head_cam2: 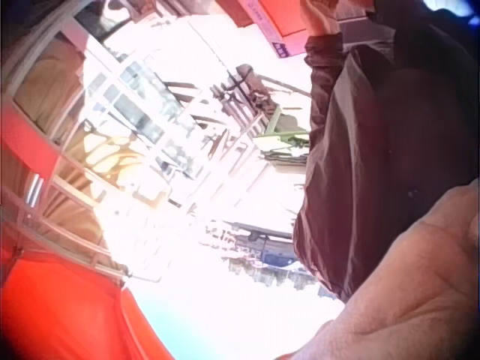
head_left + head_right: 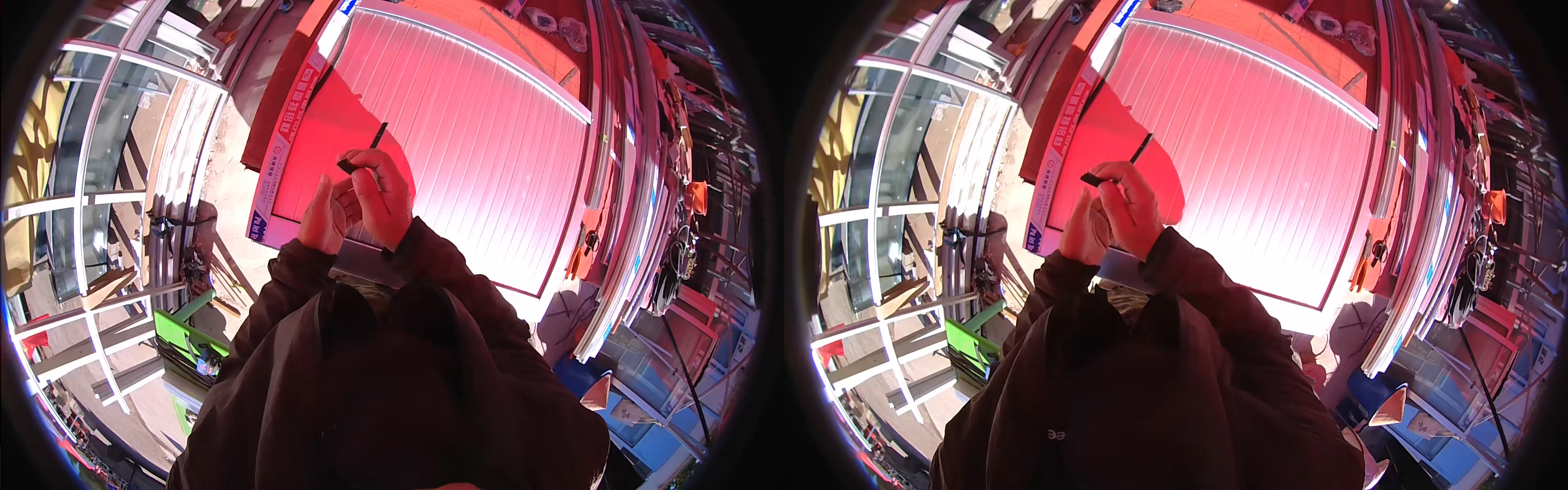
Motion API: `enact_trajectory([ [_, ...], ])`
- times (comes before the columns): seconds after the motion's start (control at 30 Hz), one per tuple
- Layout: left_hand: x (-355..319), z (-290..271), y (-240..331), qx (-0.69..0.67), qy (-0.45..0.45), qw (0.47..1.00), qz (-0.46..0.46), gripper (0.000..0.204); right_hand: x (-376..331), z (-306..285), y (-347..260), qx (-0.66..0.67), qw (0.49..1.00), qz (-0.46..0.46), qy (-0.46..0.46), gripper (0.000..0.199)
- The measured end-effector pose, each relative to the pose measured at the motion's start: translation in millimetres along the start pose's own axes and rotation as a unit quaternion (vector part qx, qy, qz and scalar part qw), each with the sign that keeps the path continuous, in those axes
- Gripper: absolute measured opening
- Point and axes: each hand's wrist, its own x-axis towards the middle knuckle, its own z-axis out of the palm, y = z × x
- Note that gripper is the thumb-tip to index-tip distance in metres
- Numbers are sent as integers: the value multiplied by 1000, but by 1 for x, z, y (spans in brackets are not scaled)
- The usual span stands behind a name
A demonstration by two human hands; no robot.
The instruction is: The person installs a black rubber seal onto a red corrugated panel. They position the seal along the panel's edge, press it into place, and use a utility knife to trim the excess length. The person repeats this process for multiple sections of the panel.
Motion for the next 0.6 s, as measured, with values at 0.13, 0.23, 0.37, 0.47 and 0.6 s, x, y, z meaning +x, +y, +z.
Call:
enact_trajectory([
  [0.13,59,-40,-11,-29,5,999,-22,36,-61,-38,-14,-233,944,-208,-109,21],
  [0.23,82,-16,-18,81,73,994,7,36,-113,-128,-21,-397,907,-140,14,25],
  [0.37,108,-7,-20,408,145,898,76,30,-192,-325,-51,-549,743,46,380,11],
  [0.47,136,-69,-38,587,113,788,149,29,-246,-487,-61,-598,664,123,431,22],
  [0.6,128,-25,-34,762,65,591,255,24,-254,-607,-73,-628,603,300,391,41],
])
